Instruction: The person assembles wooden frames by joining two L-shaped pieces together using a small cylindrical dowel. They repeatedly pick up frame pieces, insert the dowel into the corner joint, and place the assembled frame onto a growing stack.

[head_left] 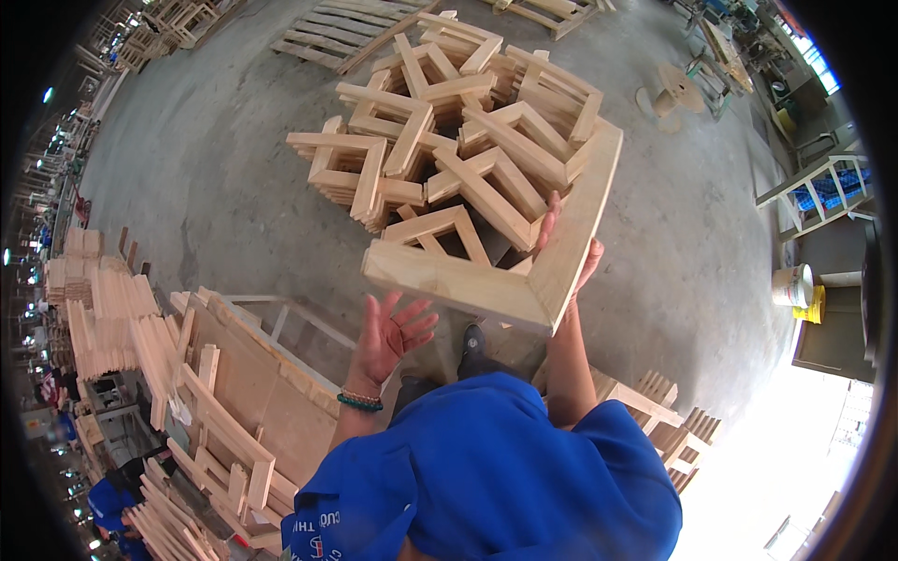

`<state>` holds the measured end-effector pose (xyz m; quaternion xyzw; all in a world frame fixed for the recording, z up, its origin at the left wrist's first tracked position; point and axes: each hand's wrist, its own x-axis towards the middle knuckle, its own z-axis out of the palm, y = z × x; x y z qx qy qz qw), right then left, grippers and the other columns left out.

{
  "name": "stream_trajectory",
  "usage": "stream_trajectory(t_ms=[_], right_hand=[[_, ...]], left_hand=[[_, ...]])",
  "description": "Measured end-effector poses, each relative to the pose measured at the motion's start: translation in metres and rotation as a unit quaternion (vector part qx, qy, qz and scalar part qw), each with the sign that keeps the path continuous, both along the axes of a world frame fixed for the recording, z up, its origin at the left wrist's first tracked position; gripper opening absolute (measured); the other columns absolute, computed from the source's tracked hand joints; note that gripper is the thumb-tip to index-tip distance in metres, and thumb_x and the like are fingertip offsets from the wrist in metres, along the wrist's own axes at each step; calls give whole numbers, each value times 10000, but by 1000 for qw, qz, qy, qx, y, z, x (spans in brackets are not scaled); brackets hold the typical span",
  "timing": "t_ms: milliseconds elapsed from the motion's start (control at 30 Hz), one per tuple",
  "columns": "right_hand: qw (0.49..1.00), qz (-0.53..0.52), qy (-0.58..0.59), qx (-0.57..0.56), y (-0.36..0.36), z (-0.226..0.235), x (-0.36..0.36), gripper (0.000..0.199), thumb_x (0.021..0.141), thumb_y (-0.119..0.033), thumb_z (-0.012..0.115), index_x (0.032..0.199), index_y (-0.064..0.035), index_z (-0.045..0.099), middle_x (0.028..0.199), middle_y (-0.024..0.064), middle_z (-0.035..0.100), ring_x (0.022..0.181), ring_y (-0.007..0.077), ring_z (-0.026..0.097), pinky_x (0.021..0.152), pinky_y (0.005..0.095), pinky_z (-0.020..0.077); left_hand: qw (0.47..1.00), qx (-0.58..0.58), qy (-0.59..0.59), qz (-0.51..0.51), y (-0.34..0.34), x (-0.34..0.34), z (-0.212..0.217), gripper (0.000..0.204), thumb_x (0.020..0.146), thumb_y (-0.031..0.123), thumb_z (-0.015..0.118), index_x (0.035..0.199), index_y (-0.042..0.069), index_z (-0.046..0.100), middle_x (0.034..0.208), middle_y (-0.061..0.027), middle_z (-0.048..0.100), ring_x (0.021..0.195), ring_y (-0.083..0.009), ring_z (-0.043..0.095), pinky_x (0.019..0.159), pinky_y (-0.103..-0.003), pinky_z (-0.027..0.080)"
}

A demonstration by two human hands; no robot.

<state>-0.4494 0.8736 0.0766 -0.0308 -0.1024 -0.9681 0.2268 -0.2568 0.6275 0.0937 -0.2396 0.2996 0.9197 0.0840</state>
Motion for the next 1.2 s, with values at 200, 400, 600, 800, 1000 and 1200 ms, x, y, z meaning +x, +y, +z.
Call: stream_trajectory(t_ms=[200, 400, 600, 800, 1000, 1200], right_hand=[[996, 69, 53, 22, -20, 13, 5, 940, 698, -353, 660, 1444, 38, 242, 1248, 271, 519, 1043, 363, 616, 837, 472, 564], [837, 197, 159, 486, 19, 6, -29, 728, 801, -339, 653, 1375, 19, 382, 1224, 199, 570, 1064, 255, 616, 888, 358, 522], [582, 125, 236, 768, -26, -16, -46, 814, 701, -371, 777, 1311, 33, 421, 1164, 160, 600, 1060, 241, 602, 917, 342, 464], [479, 78, 333, 808, -70, -21, -66, 913, 678, -353, 754, 1363, 78, 332, 1214, 261, 553, 1136, 292, 564, 991, 352, 415], [549, 125, 365, 742, -93, -18, -81, 925, 702, -256, 792, 1417, 43, 286, 1214, 226, 552, 1134, 239, 557, 951, 318, 444], [811, 367, 241, 386, -88, 9, -68, 752, 860, -451, 634, 1403, -20, 341, 1234, 172, 551, 1088, 230, 606, 921, 416, 513]], left_hand=[[987, 131, -4, 92, -12, 0, -11, 322, 959, 263, 547, 1196, 46, 544, 1107, -137, 658, 1044, -289, 642, 897, -414, 555], [990, 6, -2, 140, 11, 24, -5, 376, 882, 165, 645, 1214, 34, 525, 1138, -117, 621, 1040, -274, 637, 936, -408, 535], [992, -2, 22, 122, 21, 49, -22, 453, 870, 124, 654, 1283, 50, 485, 1225, -113, 587, 1158, -285, 571, 1014, -439, 466], [995, 37, -65, 65, 44, 72, -36, 434, 884, 224, 677, 1247, 44, 520, 1203, -95, 614, 1212, -299, 539, 1051, -447, 409], [968, 177, -45, 172, 44, 70, -74, 403, 917, 392, 612, 1154, 68, 575, 1145, -65, 652, 1175, -280, 571, 1050, -447, 400], [906, 376, -68, 183, 56, 77, -112, 445, 885, 501, 594, 1161, 155, 631, 1060, -20, 673, 633, -132, 613, 1012, -500, 422]])
